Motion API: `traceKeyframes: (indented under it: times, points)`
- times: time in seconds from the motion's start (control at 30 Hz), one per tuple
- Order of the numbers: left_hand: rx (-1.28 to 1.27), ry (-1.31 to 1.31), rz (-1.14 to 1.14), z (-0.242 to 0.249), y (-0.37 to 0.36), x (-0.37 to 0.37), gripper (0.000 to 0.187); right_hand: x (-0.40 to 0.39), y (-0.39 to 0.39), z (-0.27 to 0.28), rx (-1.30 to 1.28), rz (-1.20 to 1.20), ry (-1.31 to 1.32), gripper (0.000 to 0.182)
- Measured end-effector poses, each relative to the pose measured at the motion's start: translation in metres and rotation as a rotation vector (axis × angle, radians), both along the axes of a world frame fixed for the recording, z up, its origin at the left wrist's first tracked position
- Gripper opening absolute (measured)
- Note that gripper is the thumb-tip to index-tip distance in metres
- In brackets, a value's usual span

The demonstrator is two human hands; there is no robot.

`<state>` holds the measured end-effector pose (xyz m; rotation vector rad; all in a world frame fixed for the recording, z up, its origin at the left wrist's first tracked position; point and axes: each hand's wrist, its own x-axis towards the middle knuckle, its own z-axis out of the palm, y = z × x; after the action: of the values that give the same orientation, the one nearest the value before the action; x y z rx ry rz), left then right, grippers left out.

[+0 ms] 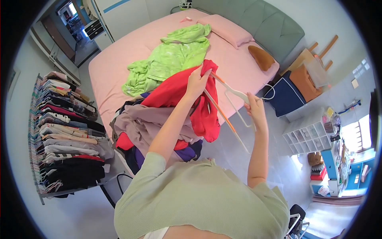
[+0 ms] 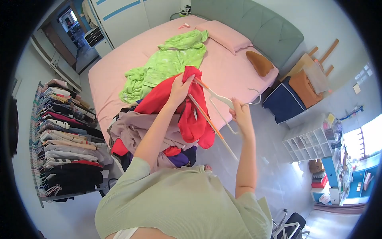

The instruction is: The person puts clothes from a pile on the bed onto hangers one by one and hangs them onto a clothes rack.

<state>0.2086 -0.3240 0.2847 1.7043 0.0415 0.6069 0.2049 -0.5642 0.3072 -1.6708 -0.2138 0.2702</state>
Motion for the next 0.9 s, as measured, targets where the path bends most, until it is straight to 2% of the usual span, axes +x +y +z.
traceKeyframes:
  times: [0.07, 0.2, 0.37, 0.5, 0.57, 0.6, 0.67, 0.7, 0.77, 0.9]
  points:
    - [0.143, -0.106, 0.094, 0.006, -0.016, 0.006, 0.027, 0.0, 0.006, -0.007, 0.063, -0.012, -0.021, 0.032]
    - [0.191, -0.176, 0.103, 0.03, -0.027, 0.018, 0.026, 0.015, 0.007, -0.01, 0.118, -0.006, -0.067, 0.033]
    - [0.157, -0.252, 0.193, 0.059, -0.033, 0.02, 0.02, 0.016, 0.036, 0.012, 0.118, -0.067, -0.216, 0.037]
    - [0.174, -0.304, 0.233, 0.075, -0.027, 0.011, 0.019, 0.035, 0.05, 0.01, 0.215, 0.002, -0.295, 0.039]
    - [0.218, -0.298, 0.274, 0.077, -0.02, 0.007, 0.019, 0.042, 0.049, 0.02, 0.051, 0.108, -0.243, 0.04]
    - [0.26, -0.241, 0.284, 0.077, -0.016, 0.005, 0.023, 0.048, 0.047, 0.024, 0.051, 0.12, -0.242, 0.04]
    - [0.315, -0.184, 0.3, 0.071, -0.011, -0.001, 0.03, 0.06, 0.036, 0.031, -0.262, 0.309, -0.287, 0.043]
    - [0.288, -0.128, 0.289, 0.064, -0.009, -0.002, 0.032, 0.062, 0.028, 0.035, -0.259, 0.316, -0.289, 0.043]
    - [0.36, -0.234, 0.425, 0.052, -0.007, -0.005, 0.023, 0.066, 0.011, 0.044, -0.388, 0.367, -0.195, 0.046]
    - [0.326, -0.137, 0.428, 0.039, 0.017, -0.006, 0.025, 0.067, -0.005, 0.046, -0.419, 0.447, -0.153, 0.046]
